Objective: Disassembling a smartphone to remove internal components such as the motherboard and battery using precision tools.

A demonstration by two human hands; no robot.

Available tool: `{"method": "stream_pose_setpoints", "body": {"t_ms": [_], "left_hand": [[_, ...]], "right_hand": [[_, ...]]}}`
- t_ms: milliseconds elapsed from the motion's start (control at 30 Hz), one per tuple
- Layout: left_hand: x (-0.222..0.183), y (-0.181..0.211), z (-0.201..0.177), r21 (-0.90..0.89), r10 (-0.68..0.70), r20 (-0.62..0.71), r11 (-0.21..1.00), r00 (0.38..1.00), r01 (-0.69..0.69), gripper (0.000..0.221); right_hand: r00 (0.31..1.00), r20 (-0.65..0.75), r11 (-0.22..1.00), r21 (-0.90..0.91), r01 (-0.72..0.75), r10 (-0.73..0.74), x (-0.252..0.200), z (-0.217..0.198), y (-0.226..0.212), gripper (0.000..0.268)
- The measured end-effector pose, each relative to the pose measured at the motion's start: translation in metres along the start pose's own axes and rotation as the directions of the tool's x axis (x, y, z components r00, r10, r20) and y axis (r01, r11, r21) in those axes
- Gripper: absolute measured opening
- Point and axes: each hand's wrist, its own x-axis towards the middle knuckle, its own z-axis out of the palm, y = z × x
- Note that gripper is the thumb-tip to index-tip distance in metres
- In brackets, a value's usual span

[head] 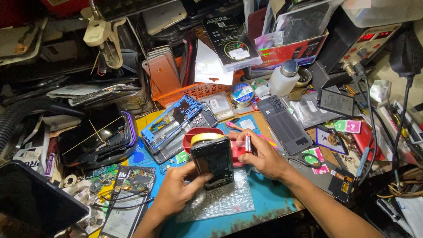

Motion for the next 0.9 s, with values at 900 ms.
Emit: {"method": "stream_pose_setpoints", "body": {"t_ms": [900], "left_hand": [[0.01, -0.004, 0.009, -0.064, -0.151, -0.024, 0.987, 0.988, 0.149, 0.032]], "right_hand": [[0.926, -0.28, 0.84, -0.538, 0.065, -0.251, -0.058, 0.038, -0.007, 0.031]]}}
